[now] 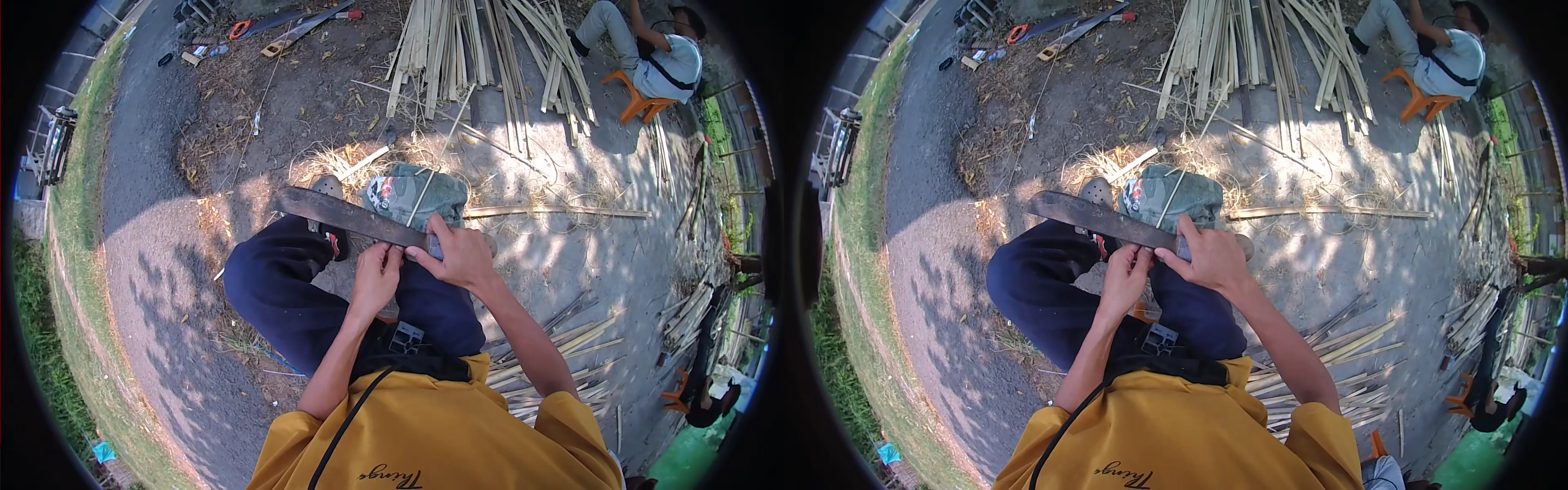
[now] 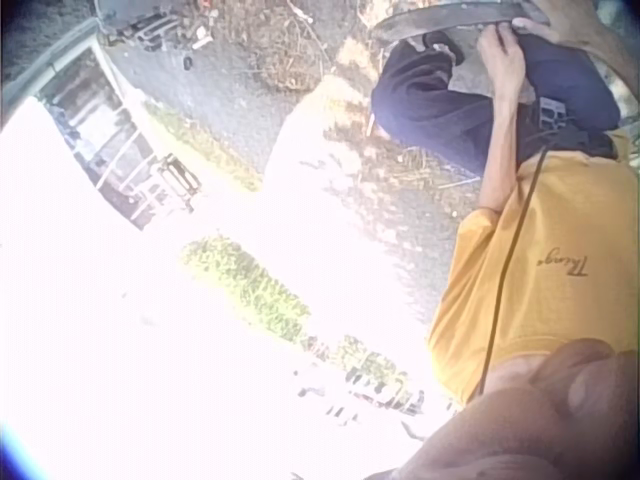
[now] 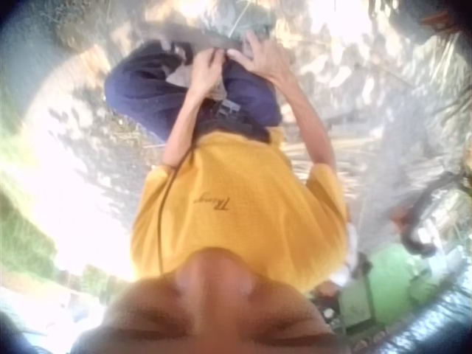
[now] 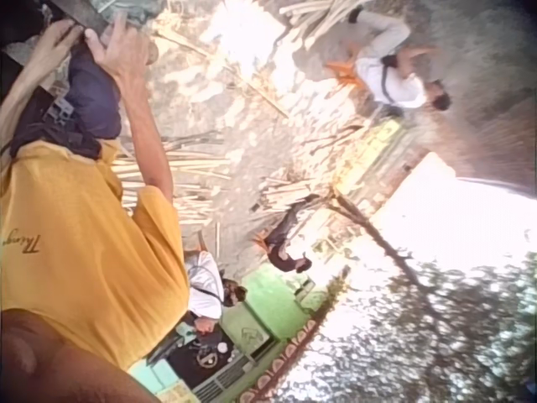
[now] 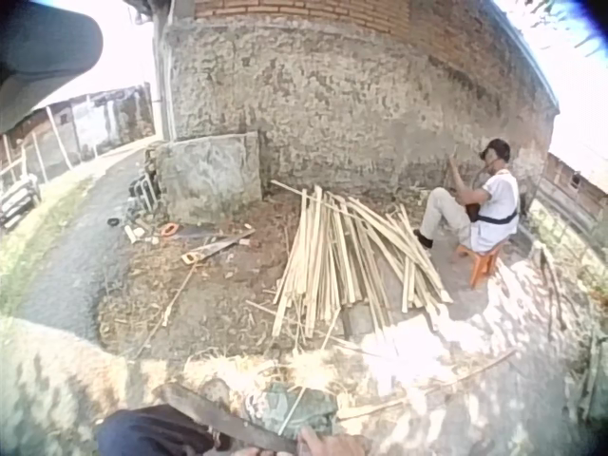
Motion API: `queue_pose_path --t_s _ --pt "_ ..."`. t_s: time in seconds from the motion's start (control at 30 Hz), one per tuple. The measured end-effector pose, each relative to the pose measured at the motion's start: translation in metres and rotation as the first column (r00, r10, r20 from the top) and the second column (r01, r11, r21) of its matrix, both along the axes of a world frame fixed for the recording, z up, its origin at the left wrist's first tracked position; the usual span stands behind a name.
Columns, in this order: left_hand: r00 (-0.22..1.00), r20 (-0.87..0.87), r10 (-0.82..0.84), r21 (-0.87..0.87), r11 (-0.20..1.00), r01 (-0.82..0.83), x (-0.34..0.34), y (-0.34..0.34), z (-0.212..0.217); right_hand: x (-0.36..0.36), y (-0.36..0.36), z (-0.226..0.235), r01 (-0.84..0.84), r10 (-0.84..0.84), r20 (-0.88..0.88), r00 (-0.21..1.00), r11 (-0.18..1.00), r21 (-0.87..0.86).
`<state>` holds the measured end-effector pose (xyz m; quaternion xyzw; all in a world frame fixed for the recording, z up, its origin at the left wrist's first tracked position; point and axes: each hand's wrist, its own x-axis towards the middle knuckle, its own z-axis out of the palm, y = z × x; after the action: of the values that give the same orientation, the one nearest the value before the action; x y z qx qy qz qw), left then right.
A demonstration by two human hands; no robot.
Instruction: The person uses a large knife to scrape and thin down a long bamboo stick, resting it against their leg covered by a cloth.
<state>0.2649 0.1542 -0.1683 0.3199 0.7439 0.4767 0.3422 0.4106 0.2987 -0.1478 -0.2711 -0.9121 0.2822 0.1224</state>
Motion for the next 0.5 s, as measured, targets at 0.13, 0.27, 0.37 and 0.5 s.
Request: queue_pose_path --t_s 0.13,0.27,0.37,0.5 --pt "0.854 0.521 -0.012 -0.049 0.998 0.044 0.000 -0.006 0.023 0.004 0.005 -0.003 0.042 -0.041 0.016 0.999 0.999 -0.036" --pt "0.729 0.680 -0.085 -0.025 0.990 0.138 -0.008 -0.020 0.014 0.007 0.007 -0.003 0.066 -0.067 -0.010 0.998 0.997 -0.045" --pt "0.798 0.601 -0.053 -0.013 0.997 0.076 0.000 -0.015 0.010 0.006 0.005 0.001 0.057 -0.057 0.002 0.998 0.998 -0.030" --pt "0.786 0.618 -0.011 -0.013 1.000 0.025 0.006 -0.006 0.010 0.004 0.005 0.000 0.030 -0.030 0.021 0.999 1.000 -0.008"
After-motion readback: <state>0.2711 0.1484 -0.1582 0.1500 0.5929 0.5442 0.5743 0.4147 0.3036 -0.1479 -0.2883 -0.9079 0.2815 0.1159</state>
